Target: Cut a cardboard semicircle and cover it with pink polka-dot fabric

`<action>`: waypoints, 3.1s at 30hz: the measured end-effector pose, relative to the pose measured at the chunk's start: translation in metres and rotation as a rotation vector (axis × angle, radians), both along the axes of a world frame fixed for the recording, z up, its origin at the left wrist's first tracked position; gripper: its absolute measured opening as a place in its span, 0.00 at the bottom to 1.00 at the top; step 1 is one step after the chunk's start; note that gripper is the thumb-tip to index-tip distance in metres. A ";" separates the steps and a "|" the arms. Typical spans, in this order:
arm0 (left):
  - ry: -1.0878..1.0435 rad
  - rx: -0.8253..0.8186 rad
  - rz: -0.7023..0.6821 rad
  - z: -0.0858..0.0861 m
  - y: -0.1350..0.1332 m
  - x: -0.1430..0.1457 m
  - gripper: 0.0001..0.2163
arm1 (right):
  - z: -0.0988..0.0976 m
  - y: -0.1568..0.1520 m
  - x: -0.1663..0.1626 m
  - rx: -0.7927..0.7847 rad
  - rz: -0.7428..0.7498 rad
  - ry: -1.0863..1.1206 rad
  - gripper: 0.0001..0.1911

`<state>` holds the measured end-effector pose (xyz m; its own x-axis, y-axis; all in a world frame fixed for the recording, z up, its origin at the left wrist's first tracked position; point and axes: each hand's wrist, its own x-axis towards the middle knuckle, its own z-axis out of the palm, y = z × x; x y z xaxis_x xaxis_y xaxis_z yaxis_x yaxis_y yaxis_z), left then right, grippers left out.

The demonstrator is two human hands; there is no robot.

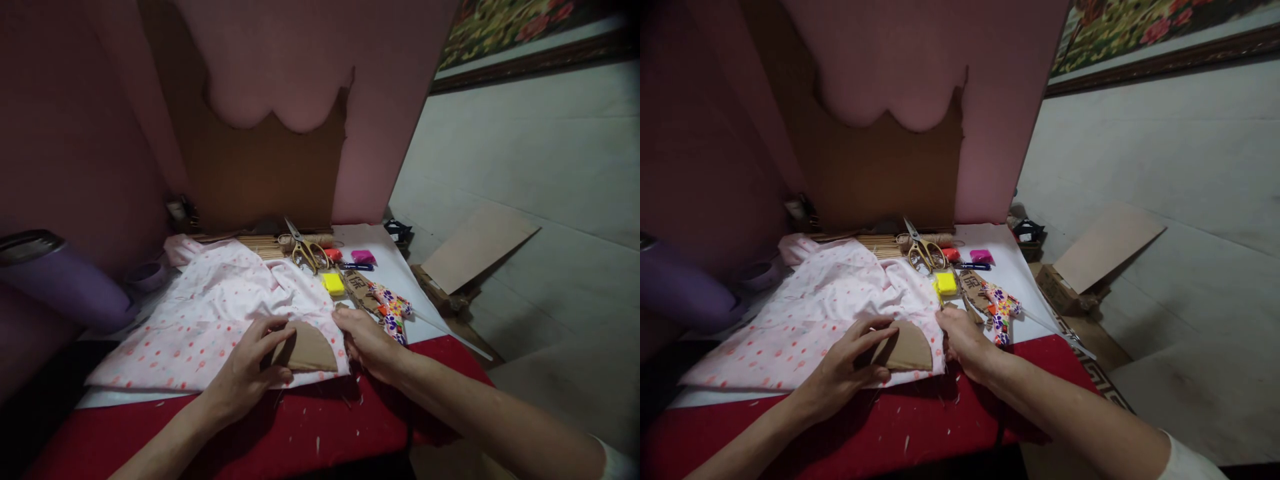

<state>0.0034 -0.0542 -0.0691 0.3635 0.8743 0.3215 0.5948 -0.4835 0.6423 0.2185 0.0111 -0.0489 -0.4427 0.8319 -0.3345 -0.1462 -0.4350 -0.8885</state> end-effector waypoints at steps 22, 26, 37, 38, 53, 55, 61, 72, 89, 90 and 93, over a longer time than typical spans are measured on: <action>0.043 0.028 0.041 -0.001 0.001 0.000 0.23 | 0.005 -0.002 -0.001 -0.048 -0.001 0.038 0.08; 0.060 0.042 0.042 0.000 0.000 0.001 0.23 | 0.003 -0.002 -0.002 -0.045 -0.008 0.038 0.08; 0.076 0.043 0.023 0.002 -0.002 0.002 0.22 | 0.001 -0.001 -0.002 -0.044 -0.016 0.036 0.09; 0.090 0.060 0.029 0.003 -0.002 0.003 0.22 | 0.000 -0.001 -0.002 -0.044 -0.019 0.036 0.09; -0.723 -0.201 0.591 0.030 -0.011 0.007 0.08 | 0.007 -0.005 -0.006 -0.055 -0.016 0.023 0.11; -0.955 -0.464 0.612 0.034 -0.015 0.013 0.10 | 0.007 -0.005 -0.006 -0.054 -0.018 0.022 0.12; -0.777 -1.080 0.379 0.033 -0.042 0.025 0.17 | 0.001 -0.003 -0.004 -0.057 -0.019 0.039 0.12; -0.049 0.003 0.267 0.009 0.016 -0.019 0.25 | 0.013 -0.011 -0.007 -0.066 -0.070 0.075 0.07; -0.302 -0.112 0.250 0.016 -0.010 -0.010 0.21 | 0.011 -0.019 -0.021 -0.181 0.027 0.129 0.12; -0.253 -0.085 0.214 0.016 -0.011 -0.008 0.22 | 0.011 -0.020 -0.020 -0.185 0.020 0.140 0.11; -0.090 0.003 0.113 0.015 -0.013 -0.002 0.25 | 0.012 -0.022 -0.016 -0.217 0.019 0.163 0.06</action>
